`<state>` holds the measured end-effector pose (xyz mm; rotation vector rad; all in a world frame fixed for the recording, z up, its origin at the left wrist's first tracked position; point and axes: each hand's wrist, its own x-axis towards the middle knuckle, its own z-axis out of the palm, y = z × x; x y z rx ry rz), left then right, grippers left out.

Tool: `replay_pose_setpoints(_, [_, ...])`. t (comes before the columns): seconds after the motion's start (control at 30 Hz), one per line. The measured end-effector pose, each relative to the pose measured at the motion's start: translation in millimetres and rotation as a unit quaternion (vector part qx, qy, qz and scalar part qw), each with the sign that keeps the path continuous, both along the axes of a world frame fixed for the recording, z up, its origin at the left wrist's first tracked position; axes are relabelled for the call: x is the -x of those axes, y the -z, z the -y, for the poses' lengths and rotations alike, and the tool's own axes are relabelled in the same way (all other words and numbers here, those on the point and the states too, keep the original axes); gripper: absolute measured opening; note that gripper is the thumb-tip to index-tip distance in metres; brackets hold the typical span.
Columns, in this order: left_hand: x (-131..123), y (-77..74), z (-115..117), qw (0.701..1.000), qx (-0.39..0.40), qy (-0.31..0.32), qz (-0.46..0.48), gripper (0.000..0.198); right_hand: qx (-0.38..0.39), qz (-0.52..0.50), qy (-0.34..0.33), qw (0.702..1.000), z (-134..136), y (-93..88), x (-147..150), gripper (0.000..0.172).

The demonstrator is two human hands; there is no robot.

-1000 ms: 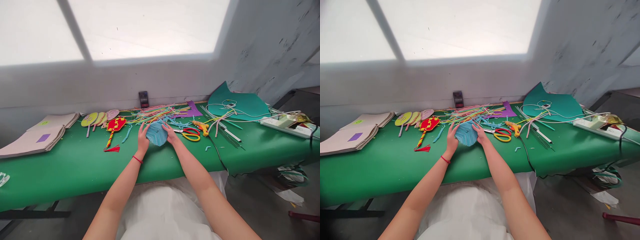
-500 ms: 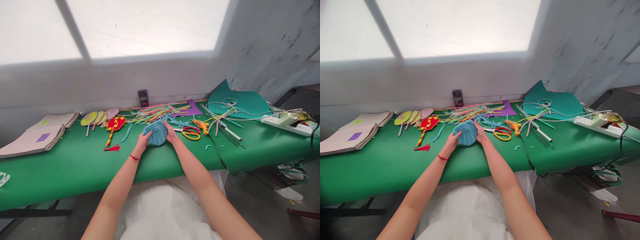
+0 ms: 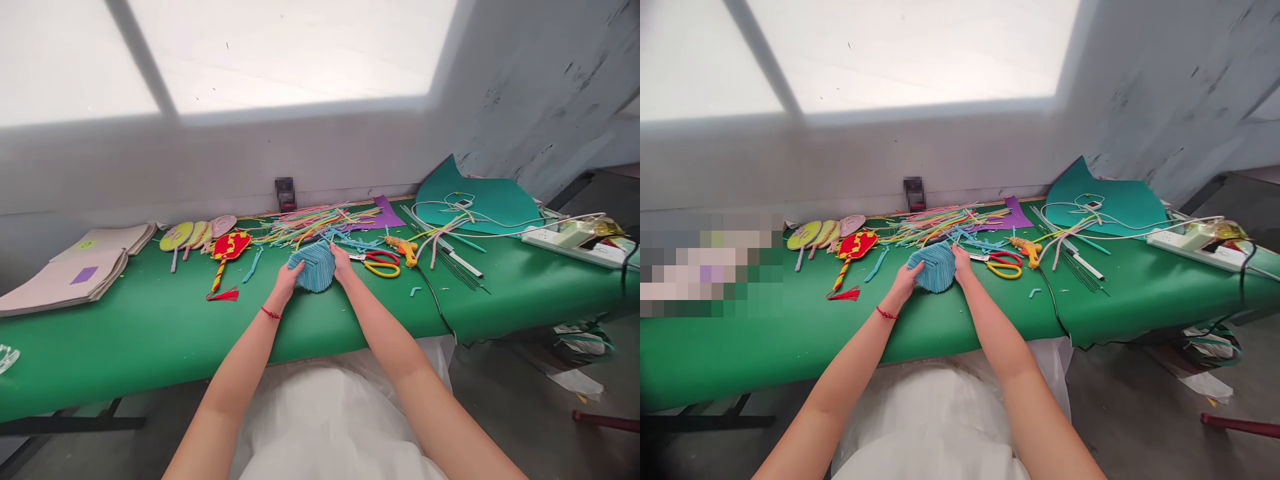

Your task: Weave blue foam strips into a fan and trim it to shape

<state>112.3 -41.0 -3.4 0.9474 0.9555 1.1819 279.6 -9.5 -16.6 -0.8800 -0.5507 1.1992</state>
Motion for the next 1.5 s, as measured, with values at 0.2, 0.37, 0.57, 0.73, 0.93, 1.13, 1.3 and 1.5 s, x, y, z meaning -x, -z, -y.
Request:
replay_pose_setpoints(0.2, [3, 0.4, 0, 0.999, 0.015, 0.036, 0.013, 0.051, 0.040, -0.008, -0.047, 0.998, 0, 1.3, 0, 0.026])
replay_pose_setpoints(0.37, [4, 0.5, -2, 0.998, 0.009, 0.052, 0.030, 0.049, 0.035, -0.004, -0.044, 0.998, -1, 2.6, 0, 0.025])
replay_pose_setpoints(0.57, [2, 1.2, -4, 0.998, 0.008, 0.049, 0.040, 0.049, 0.009, 0.011, -0.014, 1.000, -3, 6.6, 3, 0.035])
replay_pose_setpoints(0.73, [1, 3.2, -5, 0.998, -0.002, 0.044, 0.042, 0.048, 0.009, 0.069, 0.051, 0.996, -3, 9.4, 5, 0.039])
replay_pose_setpoints(0.93, [1, 3.8, -6, 0.998, 0.004, 0.050, 0.049, 0.051, 0.026, 0.146, 0.105, 0.983, -1, 9.2, 7, 0.039])
replay_pose_setpoints(1.13, [2, 1.5, -4, 0.997, 0.009, 0.064, 0.050, 0.048, 0.023, 0.150, 0.089, 0.984, -1, 8.0, 7, 0.040])
replay_pose_setpoints(1.3, [1, 4.1, -5, 0.997, 0.027, 0.052, 0.055, 0.044, -0.008, 0.203, 0.128, 0.971, 3, 3.3, 6, 0.043])
replay_pose_setpoints(1.5, [-4, 8.0, -2, 0.997, 0.025, 0.021, 0.072, 0.046, -0.043, 0.232, 0.167, 0.957, 10, -3.1, 5, 0.042])
